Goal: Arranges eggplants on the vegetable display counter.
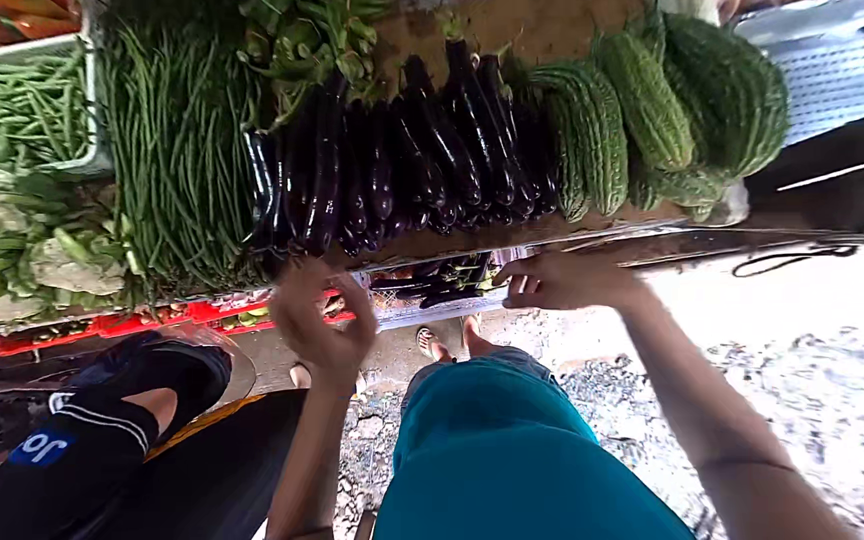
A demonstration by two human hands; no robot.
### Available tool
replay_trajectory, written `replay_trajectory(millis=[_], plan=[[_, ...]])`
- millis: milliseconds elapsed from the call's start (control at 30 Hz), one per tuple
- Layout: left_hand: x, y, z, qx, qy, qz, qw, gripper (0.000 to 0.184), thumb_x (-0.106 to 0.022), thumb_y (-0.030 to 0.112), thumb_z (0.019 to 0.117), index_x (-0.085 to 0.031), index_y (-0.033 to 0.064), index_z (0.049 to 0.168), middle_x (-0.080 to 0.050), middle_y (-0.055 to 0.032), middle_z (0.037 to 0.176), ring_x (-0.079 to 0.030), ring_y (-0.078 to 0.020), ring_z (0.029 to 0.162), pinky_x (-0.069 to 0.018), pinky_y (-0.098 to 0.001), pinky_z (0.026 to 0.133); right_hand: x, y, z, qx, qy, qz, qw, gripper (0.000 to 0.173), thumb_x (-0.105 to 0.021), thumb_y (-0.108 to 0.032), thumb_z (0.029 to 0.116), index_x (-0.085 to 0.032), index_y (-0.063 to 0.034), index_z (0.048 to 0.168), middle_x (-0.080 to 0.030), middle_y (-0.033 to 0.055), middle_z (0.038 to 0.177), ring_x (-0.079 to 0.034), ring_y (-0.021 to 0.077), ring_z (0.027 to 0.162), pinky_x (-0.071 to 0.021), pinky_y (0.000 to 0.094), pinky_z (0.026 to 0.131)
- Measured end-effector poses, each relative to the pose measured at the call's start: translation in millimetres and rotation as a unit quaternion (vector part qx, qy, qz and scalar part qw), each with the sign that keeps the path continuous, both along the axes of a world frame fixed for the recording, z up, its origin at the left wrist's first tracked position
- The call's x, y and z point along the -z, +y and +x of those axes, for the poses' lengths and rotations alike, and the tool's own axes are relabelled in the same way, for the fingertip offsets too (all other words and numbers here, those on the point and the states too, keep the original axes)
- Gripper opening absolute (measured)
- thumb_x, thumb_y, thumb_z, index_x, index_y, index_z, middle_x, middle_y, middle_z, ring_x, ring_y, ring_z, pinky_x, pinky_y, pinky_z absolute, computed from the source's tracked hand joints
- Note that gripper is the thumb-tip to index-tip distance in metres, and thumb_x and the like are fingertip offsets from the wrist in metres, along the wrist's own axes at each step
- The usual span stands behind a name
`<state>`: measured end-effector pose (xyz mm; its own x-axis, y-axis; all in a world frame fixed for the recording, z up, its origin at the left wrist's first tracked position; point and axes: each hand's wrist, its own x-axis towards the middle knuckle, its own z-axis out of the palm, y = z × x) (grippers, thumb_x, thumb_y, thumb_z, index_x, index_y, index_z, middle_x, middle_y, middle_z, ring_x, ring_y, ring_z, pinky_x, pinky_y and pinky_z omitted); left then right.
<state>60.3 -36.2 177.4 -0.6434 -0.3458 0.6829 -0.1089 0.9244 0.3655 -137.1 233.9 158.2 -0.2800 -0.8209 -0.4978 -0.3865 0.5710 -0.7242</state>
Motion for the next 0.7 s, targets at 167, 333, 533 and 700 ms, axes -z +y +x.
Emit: replay_trajectory(millis=[167,333,533,700], plan=[[168.7,34.6,-23.6,0.154,-0.374,0.031,0.914,0.035,-0.058,0.022,0.0983,-0.069,-0.0027,0.12,-0.071,-0.0228,0.114,-0.069,-0.0378,0.107,-0.0576,-0.0505,0.088,204.5,-25.2,9.9,0.144,-0.024,0.097,0.984,0.035,-0.062,-0.016,0.1023,-0.064,0.0053,0.13,-0.065,0.028,0.129,-0.062,0.0417,0.122,-0.0462,0.0577,0.108],[281.7,6.4,-70.7,0.121,-0.655,0.163,0.728,0.069,-0.07,0.018,0.0924,-0.042,0.0015,0.153,-0.042,-0.0228,0.156,-0.041,-0.04,0.145,-0.0373,-0.0558,0.116,254.6,-58.0,16.2,0.134,-0.015,0.297,0.945,0.054,-0.067,-0.03,0.0967,-0.058,0.0031,0.138,-0.055,0.0284,0.144,-0.049,0.048,0.136,-0.0345,0.0738,0.108],[291.6,10.3,-93.7,0.089,-0.695,0.209,0.683,0.096,-0.065,0.073,0.0837,-0.045,0.0093,0.153,-0.044,-0.0205,0.156,-0.034,-0.0399,0.148,-0.0188,-0.0671,0.12,265.7,-43.7,3.6,0.068,0.003,0.267,0.961,0.06,-0.062,-0.05,0.0994,-0.061,-0.0039,0.138,-0.062,0.0235,0.138,-0.054,0.0418,0.134,-0.0323,0.0671,0.114],[305.0,9.2,-97.2,0.176,-0.713,0.135,0.666,0.128,-0.077,0.078,0.068,-0.028,0.0034,0.16,-0.038,-0.0214,0.16,-0.035,-0.0374,0.149,-0.0253,-0.0601,0.121,223.1,-58.7,0.6,0.013,0.105,0.148,0.983,0.051,-0.056,-0.045,0.104,-0.068,-0.0019,0.128,-0.062,0.0263,0.135,-0.051,0.044,0.135,-0.0311,0.064,0.117]])
